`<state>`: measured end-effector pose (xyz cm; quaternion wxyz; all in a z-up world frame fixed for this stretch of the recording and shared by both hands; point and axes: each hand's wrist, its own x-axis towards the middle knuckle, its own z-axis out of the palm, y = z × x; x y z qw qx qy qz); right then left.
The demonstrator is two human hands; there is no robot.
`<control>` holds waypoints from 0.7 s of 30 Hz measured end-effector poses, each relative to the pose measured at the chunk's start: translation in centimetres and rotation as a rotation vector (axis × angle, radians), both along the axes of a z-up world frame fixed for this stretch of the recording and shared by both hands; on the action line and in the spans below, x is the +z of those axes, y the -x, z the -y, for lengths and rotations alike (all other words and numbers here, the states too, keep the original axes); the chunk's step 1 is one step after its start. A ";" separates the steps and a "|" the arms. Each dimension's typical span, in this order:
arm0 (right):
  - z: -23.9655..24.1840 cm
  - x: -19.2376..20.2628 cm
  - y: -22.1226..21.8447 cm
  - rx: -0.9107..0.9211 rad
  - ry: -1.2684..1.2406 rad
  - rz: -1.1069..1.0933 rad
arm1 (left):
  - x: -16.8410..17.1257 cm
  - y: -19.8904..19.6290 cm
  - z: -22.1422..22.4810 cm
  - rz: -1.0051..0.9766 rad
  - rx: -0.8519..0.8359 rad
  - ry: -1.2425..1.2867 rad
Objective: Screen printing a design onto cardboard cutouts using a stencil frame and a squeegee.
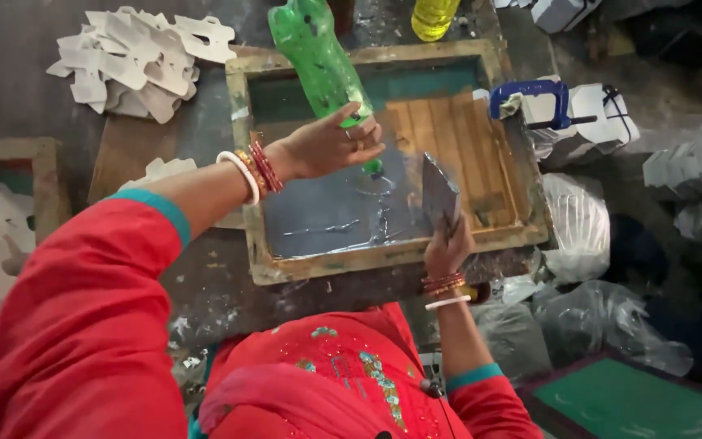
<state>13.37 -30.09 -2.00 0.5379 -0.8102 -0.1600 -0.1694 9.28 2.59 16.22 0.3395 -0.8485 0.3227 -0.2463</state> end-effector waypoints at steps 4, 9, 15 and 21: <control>-0.3 0.8 0.1 0.017 -0.057 0.039 | -0.1 0.8 1.3 0.020 0.054 0.067; -0.3 1.2 0.0 0.002 -0.062 0.066 | 1.0 2.6 0.8 -0.018 0.191 0.264; 0.0 0.1 -0.1 -0.015 -0.076 -0.008 | 1.2 5.7 0.2 -0.083 0.313 0.273; -0.5 2.1 0.4 0.006 -0.078 -0.005 | 1.1 5.8 2.3 -0.015 0.140 0.034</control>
